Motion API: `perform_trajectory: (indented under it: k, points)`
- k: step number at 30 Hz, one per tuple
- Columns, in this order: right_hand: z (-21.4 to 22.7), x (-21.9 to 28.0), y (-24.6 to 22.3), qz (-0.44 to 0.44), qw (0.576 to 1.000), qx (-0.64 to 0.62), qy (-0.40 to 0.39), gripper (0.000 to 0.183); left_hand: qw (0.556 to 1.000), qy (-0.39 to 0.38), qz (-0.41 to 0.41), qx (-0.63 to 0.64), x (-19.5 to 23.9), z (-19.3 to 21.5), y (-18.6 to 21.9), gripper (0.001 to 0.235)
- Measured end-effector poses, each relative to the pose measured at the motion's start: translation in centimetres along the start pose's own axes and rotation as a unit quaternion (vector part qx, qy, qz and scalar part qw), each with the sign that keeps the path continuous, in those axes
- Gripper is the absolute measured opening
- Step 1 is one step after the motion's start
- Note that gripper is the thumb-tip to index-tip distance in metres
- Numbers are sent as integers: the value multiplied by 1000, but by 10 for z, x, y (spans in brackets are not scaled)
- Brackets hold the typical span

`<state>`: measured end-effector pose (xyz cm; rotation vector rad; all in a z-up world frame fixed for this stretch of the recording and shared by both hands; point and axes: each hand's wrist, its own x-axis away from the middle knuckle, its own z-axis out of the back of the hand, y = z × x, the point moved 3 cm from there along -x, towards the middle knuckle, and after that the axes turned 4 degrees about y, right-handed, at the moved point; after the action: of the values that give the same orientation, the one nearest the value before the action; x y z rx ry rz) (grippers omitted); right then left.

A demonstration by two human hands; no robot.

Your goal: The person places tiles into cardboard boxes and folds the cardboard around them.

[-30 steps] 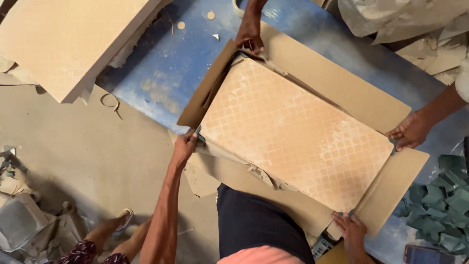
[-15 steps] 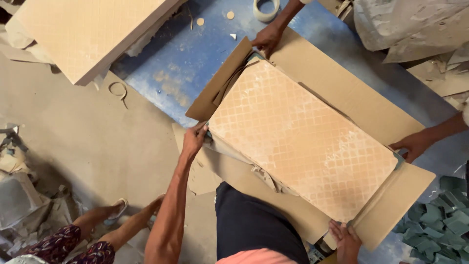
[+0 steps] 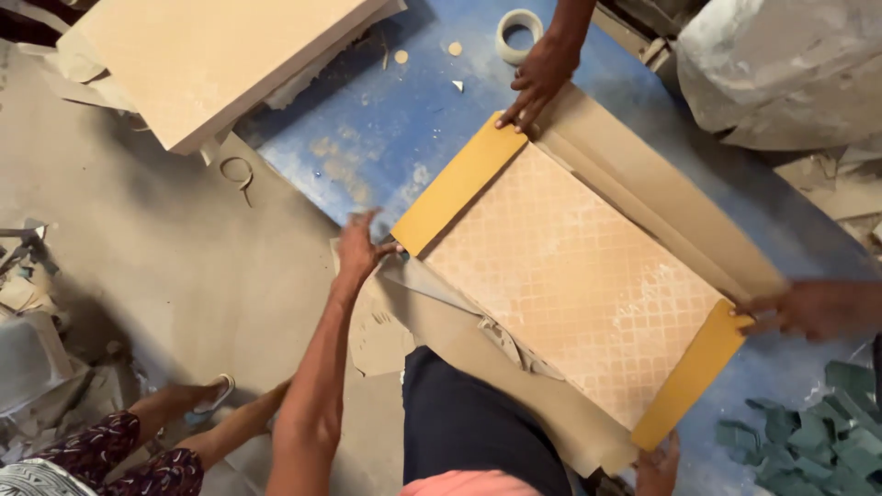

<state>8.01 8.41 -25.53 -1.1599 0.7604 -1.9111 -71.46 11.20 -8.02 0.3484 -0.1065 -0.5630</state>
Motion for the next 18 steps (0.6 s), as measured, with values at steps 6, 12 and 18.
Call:
perform_trajectory:
  k: [6, 12, 18]
  points:
    - [-53, 26, -47, 92, 987, -127, -33, 88, 926, -225, -203, 225, 21, -41, 7, 79]
    - [-63, 36, -70, 175, 981, -82, 5, 65, 947, -178, -188, 191, 61, -11, 47, 60]
    - [-56, 28, -69, -31, 968, -212, 132, 36, 939, -128, 82, 308, 51, -36, 31, 25]
